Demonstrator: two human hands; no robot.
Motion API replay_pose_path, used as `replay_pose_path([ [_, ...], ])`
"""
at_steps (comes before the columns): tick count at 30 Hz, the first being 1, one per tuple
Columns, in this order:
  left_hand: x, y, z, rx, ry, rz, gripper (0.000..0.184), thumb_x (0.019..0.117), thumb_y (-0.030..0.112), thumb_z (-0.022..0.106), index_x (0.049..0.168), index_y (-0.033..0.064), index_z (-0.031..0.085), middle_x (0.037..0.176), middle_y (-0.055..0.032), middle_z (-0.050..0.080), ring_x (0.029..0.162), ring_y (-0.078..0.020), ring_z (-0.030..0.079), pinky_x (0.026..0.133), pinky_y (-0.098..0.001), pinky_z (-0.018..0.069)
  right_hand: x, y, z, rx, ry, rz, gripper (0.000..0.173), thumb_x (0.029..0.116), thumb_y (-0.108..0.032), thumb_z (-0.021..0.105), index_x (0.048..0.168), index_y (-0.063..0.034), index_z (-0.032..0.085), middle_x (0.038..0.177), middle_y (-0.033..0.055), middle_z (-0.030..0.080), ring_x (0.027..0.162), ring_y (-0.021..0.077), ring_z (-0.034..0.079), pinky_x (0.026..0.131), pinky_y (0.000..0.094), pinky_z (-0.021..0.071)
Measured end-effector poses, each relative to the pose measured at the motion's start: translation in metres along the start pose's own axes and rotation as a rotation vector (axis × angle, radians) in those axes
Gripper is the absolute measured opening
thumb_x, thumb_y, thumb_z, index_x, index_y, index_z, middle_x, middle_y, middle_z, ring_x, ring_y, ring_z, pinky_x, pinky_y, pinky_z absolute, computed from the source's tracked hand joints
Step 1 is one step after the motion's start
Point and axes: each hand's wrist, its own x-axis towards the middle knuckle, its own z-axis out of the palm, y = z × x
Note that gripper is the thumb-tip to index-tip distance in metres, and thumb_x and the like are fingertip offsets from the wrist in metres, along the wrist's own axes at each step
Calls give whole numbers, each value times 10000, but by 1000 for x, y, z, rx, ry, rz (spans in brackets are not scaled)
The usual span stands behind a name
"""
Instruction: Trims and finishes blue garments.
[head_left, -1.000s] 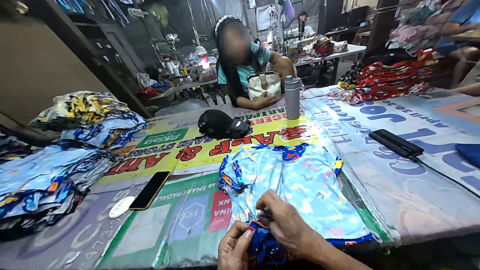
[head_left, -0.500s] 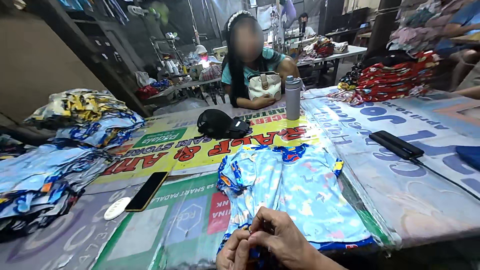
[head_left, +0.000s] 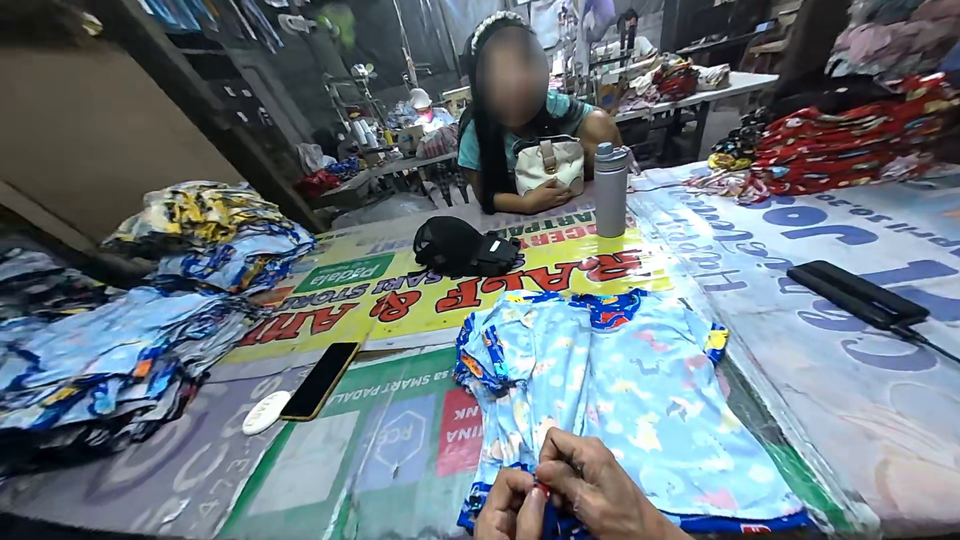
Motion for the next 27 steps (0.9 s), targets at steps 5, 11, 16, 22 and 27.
replay_pose_path([
  [5,5,2,4,10,30,-34,191,966,-40,536,965,119,641,810,81,695,707,4,651,656,-184,559,1,-1,-4,107,1,43,142,1038,-144,538,928,-69,587,701,-77,555,597,-48,508,565,125,427],
  [11,5,3,9,-19,159,-72,160,971,-20,525,920,86,633,762,42,658,660,-15,630,620,-187,553,-5,7,2,34,5,-165,189,1035,-142,575,924,7,604,742,10,563,650,-17,524,613,126,448],
  [16,6,2,12,69,188,-8,168,917,-71,561,983,73,616,829,45,666,718,-13,636,658,-184,555,-7,6,1,48,9,-169,174,1031,-126,563,904,-9,589,732,-12,536,640,-33,498,596,115,420],
  [22,-1,5,6,291,47,185,193,972,-21,580,1028,112,708,990,68,724,940,-7,678,864,-196,569,-7,-1,-6,-34,38,-192,186,1027,-130,585,909,10,610,729,7,561,644,-23,515,603,116,432],
  [27,0,14,-7,519,-165,261,160,973,76,608,1087,26,708,1010,-20,709,961,-25,667,868,-197,567,-7,-7,-15,-316,15,-272,214,1028,-193,599,918,-12,630,725,59,588,636,81,554,587,214,464],
])
